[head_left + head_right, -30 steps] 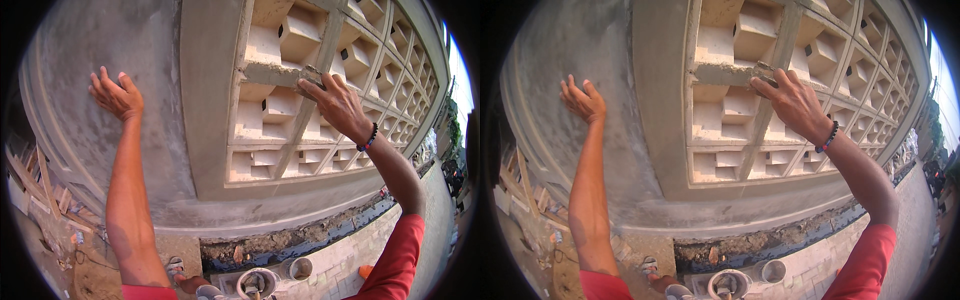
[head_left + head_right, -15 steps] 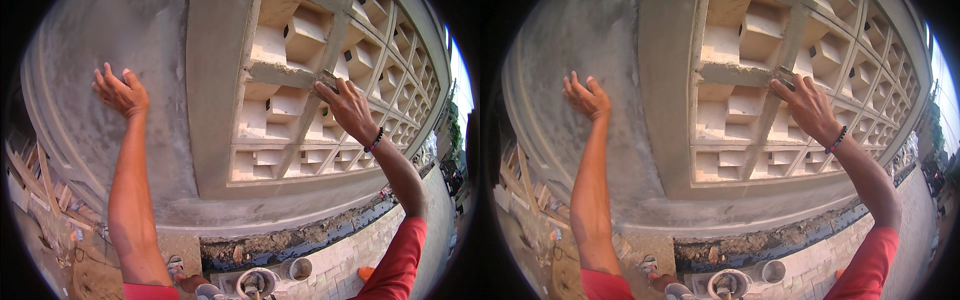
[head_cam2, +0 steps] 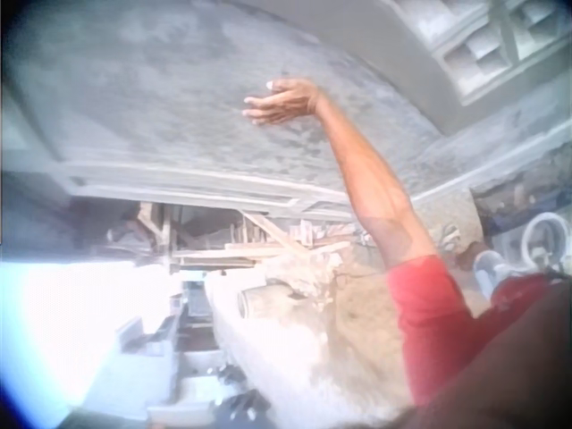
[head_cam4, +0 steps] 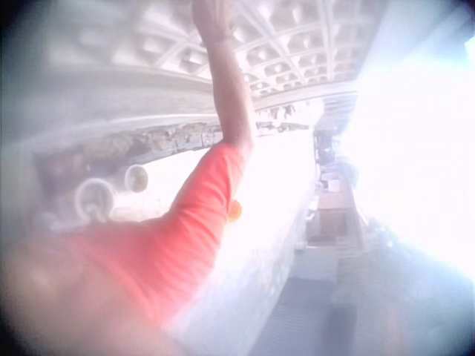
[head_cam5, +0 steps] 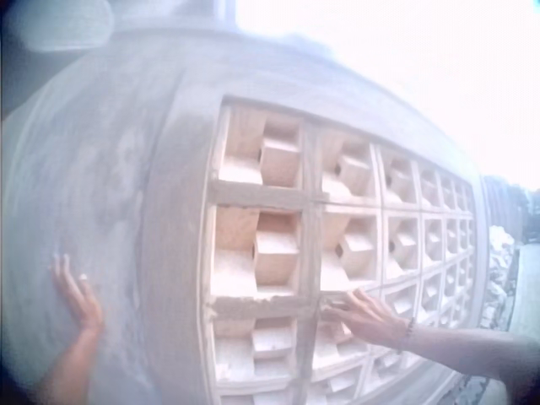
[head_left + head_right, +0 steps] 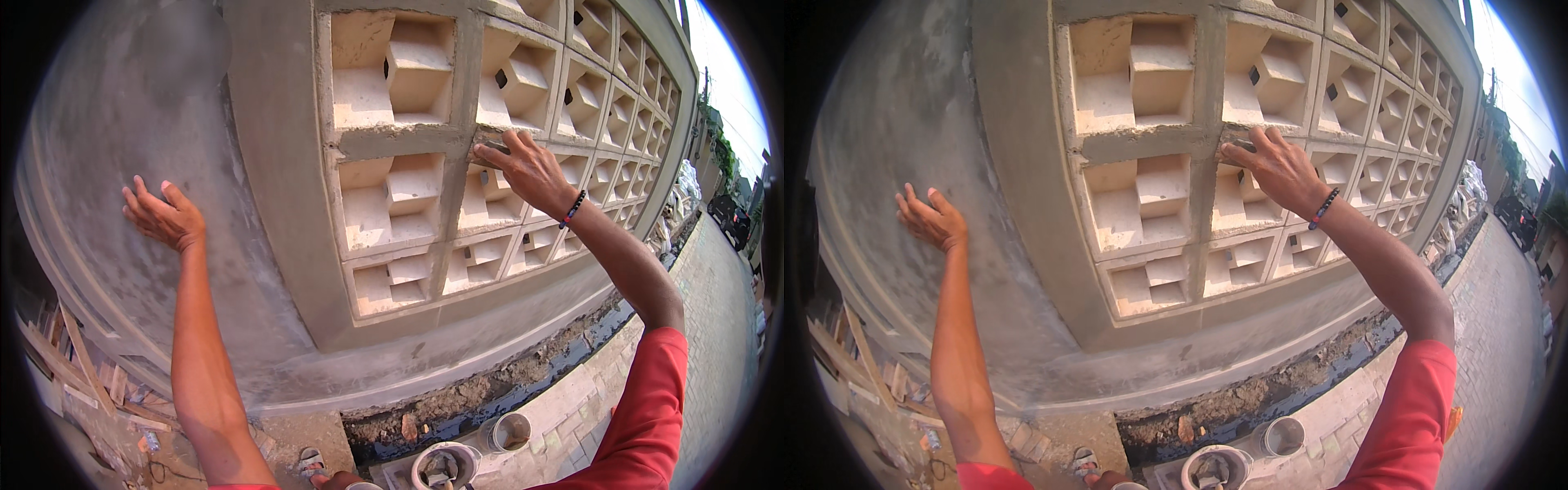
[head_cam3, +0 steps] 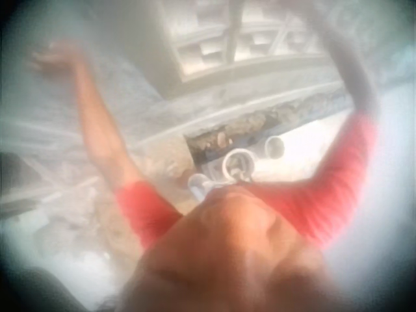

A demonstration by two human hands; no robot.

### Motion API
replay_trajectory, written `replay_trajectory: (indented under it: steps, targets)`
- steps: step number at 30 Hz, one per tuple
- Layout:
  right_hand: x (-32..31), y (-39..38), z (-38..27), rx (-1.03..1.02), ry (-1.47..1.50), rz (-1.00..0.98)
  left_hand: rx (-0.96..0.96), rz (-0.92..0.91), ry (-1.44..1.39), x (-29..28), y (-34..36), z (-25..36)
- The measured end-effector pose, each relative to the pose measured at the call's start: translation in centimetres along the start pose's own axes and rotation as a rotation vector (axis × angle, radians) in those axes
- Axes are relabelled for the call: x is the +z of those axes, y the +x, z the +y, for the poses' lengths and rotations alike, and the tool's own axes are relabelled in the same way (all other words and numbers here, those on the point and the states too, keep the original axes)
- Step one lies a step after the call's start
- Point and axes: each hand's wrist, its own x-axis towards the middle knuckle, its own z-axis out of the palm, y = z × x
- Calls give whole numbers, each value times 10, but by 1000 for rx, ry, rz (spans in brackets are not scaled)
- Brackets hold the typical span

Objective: The person applies plaster to a decorative lattice wall using a trowel. They repeatedly scoop plaster from a bucket and smooth it into the wall's recessed sections, working methodically across the surface.

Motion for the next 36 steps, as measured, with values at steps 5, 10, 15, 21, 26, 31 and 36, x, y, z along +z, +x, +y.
replay_trajectory:
  steps: [5, 10, 15, 21, 26, 31, 36]
  targets:
    - [-9, 1, -26, 231, 210, 93, -20, -5, -9, -3, 2, 0]
    - [14, 27, -76, 432, 375, 241, -19, 4, -20, -1, 2, 3]
    - [35, 2, -104, 549, 503, 198, -12, 21, 0, -3, 3, -1]
    - [6, 5, -84, 645, 595, 245, -59, -54, -14, 7, -10, -2]
    - [31, 21, -101, 691, 628, 337, 74, 76, 117, 22, 6, -38]
    - [44, -14, -113, 684, 706, 219, 280, 178, 154, 56, 15, -92]
    - [21, 22, -92, 712, 723, 364, 248, 176, 201, 40, 29, -91]
